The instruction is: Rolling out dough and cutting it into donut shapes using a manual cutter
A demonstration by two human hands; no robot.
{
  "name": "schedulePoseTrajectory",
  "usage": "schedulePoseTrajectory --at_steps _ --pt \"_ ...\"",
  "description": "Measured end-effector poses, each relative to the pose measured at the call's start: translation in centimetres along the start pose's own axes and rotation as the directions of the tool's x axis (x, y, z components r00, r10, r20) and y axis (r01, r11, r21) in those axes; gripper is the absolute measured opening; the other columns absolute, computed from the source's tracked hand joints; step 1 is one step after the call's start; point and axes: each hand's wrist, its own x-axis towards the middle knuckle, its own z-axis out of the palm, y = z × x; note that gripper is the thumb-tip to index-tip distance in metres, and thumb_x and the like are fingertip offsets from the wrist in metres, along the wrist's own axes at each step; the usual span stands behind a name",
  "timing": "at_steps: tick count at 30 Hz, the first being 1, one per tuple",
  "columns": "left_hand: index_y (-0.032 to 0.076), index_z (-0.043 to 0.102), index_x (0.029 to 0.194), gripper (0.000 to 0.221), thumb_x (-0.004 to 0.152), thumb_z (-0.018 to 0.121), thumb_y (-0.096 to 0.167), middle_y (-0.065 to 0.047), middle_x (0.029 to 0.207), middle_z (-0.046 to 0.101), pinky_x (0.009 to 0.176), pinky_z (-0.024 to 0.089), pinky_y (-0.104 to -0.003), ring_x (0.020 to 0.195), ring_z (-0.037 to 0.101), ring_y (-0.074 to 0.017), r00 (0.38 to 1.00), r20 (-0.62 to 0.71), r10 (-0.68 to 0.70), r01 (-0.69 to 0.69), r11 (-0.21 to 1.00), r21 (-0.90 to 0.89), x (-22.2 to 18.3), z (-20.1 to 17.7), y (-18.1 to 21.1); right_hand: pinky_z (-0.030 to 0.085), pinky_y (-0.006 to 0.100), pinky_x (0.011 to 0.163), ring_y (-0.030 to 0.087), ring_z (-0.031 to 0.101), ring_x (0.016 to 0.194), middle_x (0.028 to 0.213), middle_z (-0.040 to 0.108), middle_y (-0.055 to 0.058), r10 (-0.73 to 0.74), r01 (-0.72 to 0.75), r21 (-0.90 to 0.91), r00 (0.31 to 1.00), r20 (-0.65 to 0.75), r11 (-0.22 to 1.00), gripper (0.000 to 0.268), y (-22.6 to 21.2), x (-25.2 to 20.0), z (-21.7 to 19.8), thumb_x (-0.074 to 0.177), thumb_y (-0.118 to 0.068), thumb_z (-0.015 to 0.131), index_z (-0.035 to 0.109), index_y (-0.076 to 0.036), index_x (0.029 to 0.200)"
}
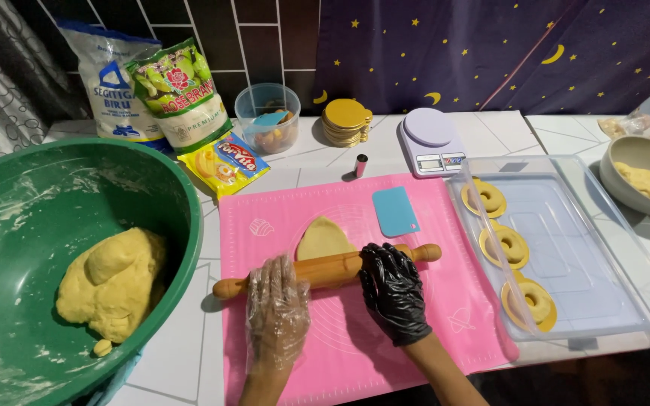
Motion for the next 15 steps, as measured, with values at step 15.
schedulePoseTrajectory --at_steps 15 --pt "-0.004 0.061 0.136 0.056 0.104 0.048 0.040 -0.023 0.134 0.066 0.114 0.043 -0.046 0.124 0.064 -0.0348 0.980 -0.194 -0.032 0.046 0.997 0.069 4.7 4.3 -1.6 0.031 0.053 0.120 0.032 0.047 0.144 0.152 0.055 0.013 0.260 -0.221 -0.162 0.921 0.290 0.962 0.066 3.1 0.2 6.5 0.100 -0.055 0.051 0.049 -0.011 0.150"
